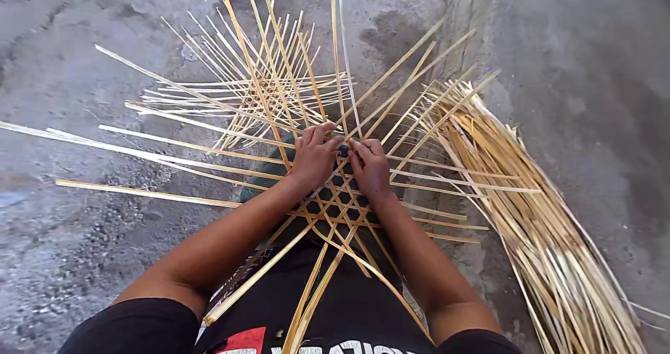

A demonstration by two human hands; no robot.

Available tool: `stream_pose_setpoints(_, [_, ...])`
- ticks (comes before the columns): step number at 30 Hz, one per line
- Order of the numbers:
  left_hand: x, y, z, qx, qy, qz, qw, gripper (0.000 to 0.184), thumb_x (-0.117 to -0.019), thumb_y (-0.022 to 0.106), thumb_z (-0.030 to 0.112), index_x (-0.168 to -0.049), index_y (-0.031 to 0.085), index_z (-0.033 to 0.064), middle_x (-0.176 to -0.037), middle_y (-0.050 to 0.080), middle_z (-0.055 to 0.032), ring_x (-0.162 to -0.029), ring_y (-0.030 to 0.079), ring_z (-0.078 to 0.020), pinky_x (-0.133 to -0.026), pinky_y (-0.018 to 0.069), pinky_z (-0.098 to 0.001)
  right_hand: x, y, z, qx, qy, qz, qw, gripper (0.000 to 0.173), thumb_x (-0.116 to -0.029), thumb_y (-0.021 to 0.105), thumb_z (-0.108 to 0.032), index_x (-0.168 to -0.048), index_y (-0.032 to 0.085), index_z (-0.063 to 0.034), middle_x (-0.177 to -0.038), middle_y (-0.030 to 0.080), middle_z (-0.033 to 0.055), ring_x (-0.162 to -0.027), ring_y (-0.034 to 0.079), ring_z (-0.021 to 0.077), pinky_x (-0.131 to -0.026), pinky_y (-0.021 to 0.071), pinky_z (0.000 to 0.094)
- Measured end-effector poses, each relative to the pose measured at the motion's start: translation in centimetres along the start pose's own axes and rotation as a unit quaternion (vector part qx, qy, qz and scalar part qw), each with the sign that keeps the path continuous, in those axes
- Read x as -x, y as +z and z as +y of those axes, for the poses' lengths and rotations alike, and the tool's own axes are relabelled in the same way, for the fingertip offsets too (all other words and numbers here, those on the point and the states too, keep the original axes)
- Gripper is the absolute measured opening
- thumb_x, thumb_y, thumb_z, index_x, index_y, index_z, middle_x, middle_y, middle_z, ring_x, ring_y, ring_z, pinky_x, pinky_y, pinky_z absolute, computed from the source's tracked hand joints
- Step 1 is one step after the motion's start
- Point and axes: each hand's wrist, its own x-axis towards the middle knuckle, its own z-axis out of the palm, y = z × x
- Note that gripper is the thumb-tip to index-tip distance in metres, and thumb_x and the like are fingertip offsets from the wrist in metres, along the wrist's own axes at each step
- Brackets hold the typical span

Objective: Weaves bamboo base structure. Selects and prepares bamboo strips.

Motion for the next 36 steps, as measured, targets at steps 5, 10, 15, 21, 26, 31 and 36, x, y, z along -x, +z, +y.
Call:
stream_pose_setpoints(5, [1.0, -2.2, -0.7, 0.178, -0.041, 0.109, 0.977, 0.037, -0.0994, 0.064, 0.022, -0.134, 0.065, 0.0108, -0.147, 0.053, -0.0151, -0.133, 0.051, -0.0338, -0.105, 0.0459, -0.0547, 1.1, -5.1, -1.3, -0.265, 0.218, 0.012, 0.939, 0.036, -0.1098, 0.046, -0.031, -0.136, 0.061, -0.0106, -0.128, 0.063, 0.0071, -0.092, 0.066, 0.0141, -0.079, 0.0576, 0.0350])
stream_pose_setpoints(10, [1.6, -5.1, -4.3, 0.536, -0.340, 0.222, 0.740, 0.031, -0.1053, 0.056, 0.024, -0.128, 0.044, 0.0074, -0.106, 0.061, -0.0041, -0.080, 0.066, -0.0121, -0.072, 0.0588, -0.0297, 3.2, -6.1, 1.8, -0.538, 0.439, 0.247, 0.676, 0.034, -0.1118, 0.031, -0.032, -0.096, 0.056, -0.0154, -0.079, 0.065, -0.0025, -0.067, 0.064, 0.0097, -0.065, 0.0565, 0.0263])
stream_pose_setpoints(15, [0.0, -5.0, -7.5, 0.600, -0.479, 0.162, 0.620, 0.022, -0.0987, 0.067, 0.025, -0.116, 0.059, 0.0136, -0.084, 0.060, 0.0028, -0.061, 0.058, -0.0046, -0.057, 0.0538, -0.0197, 2.7, -4.9, 4.0, -0.550, 0.533, 0.223, 0.603, 0.023, -0.1087, 0.036, -0.013, -0.122, 0.053, -0.0036, -0.097, 0.070, 0.0067, -0.076, 0.069, 0.0116, -0.069, 0.0579, 0.0242])
stream_pose_setpoints(21, [-0.3, -6.2, -9.1, 0.631, -0.455, 0.095, 0.621, 0.006, -0.0998, 0.061, 0.016, -0.105, 0.060, 0.0134, -0.071, 0.054, 0.0049, -0.056, 0.054, -0.0034, -0.057, 0.0522, -0.0169, 1.8, -7.8, 4.3, -0.574, 0.458, 0.035, 0.678, 0.039, -0.1100, 0.047, -0.034, -0.142, 0.052, -0.0123, -0.124, 0.071, 0.0040, -0.102, 0.072, 0.0124, -0.088, 0.0585, 0.0252])
stream_pose_setpoints(26, [0.5, -4.8, -8.6, 0.643, -0.389, 0.151, 0.642, 0.018, -0.1010, 0.061, 0.012, -0.118, 0.058, 0.0151, -0.077, 0.055, 0.0046, -0.057, 0.051, -0.0028, -0.056, 0.0493, -0.0161, 3.0, -6.9, 5.5, -0.599, 0.414, 0.020, 0.685, 0.035, -0.1101, 0.045, -0.037, -0.131, 0.059, -0.0129, -0.110, 0.069, -0.0002, -0.095, 0.070, 0.0118, -0.089, 0.0592, 0.0292])
stream_pose_setpoints(31, [0.4, -4.4, -8.1, 0.609, -0.427, 0.163, 0.648, 0.014, -0.0991, 0.065, 0.016, -0.111, 0.059, 0.0125, -0.073, 0.057, 0.0036, -0.057, 0.055, -0.0045, -0.057, 0.0517, -0.0187, 3.0, -6.9, 5.7, -0.611, 0.418, 0.029, 0.672, 0.032, -0.1088, 0.049, -0.038, -0.131, 0.051, -0.0154, -0.112, 0.065, 0.0008, -0.096, 0.068, 0.0133, -0.090, 0.0593, 0.0321])
stream_pose_setpoints(36, [0.6, -3.8, -6.6, 0.562, -0.429, 0.264, 0.656, 0.021, -0.0946, 0.072, 0.014, -0.102, 0.053, 0.0107, -0.073, 0.057, 0.0024, -0.053, 0.053, -0.0052, -0.052, 0.0510, -0.0202, 3.6, -5.7, 4.1, -0.525, 0.352, 0.109, 0.767, 0.029, -0.1093, 0.045, -0.036, -0.117, 0.059, -0.0121, -0.101, 0.067, 0.0025, -0.086, 0.069, 0.0159, -0.083, 0.0610, 0.0370])
